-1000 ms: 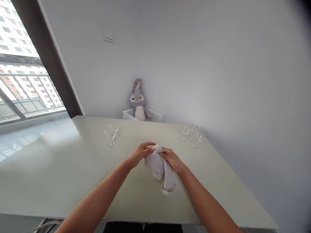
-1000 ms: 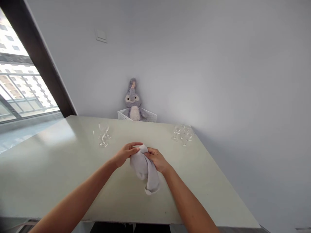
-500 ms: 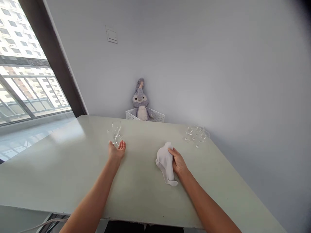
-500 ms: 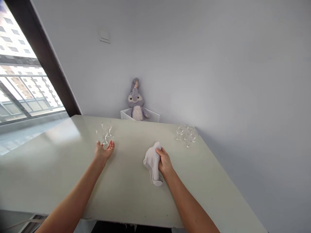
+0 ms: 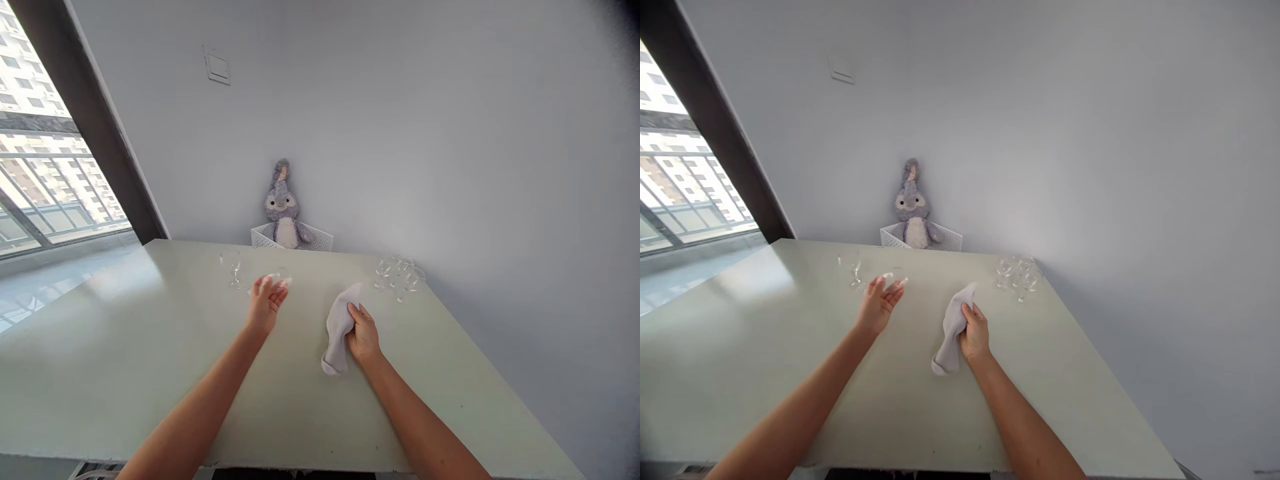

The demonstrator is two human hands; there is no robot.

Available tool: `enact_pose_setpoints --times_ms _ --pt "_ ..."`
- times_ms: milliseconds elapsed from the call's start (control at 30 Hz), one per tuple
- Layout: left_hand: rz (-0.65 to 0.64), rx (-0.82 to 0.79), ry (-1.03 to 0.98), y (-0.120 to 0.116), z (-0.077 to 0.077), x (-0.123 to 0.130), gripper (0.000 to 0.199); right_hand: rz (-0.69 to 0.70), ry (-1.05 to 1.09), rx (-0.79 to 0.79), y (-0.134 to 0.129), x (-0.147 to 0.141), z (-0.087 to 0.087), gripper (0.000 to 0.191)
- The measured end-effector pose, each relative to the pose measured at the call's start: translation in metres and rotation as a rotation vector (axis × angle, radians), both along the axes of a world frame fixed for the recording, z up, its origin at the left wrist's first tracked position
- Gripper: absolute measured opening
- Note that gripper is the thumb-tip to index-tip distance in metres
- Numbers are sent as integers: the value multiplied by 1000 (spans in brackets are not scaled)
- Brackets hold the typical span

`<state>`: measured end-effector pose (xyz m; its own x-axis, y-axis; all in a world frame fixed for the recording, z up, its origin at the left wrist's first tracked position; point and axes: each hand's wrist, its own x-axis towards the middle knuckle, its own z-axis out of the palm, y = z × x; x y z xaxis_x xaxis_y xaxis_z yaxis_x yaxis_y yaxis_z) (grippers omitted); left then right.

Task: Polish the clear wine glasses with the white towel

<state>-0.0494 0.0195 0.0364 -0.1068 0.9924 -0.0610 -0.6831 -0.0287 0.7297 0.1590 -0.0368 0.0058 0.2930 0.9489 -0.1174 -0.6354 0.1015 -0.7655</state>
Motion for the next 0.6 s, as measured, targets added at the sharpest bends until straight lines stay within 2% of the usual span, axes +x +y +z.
enact_pose_setpoints --times_ms 100,200,300,400,500,600 --pt "-165 90 115 -16 -15 37 43 -28 -86 119 -9 -5 7 24" --pt "-278 141 175 -26 -27 55 49 157 -185 201 -19 -15 12 29" --pt "-349 157 189 -32 -30 55 52 400 -289 205 -26 -23 16 40" --pt "-408 148 222 -35 -27 47 53 541 -376 221 -29 -25 20 49" --pt "-467 163 289 -37 -25 40 54 615 -434 215 -28 -21 18 51" --pt "-539 186 421 -38 -29 38 56 611 -554 187 -25 -17 7 38"
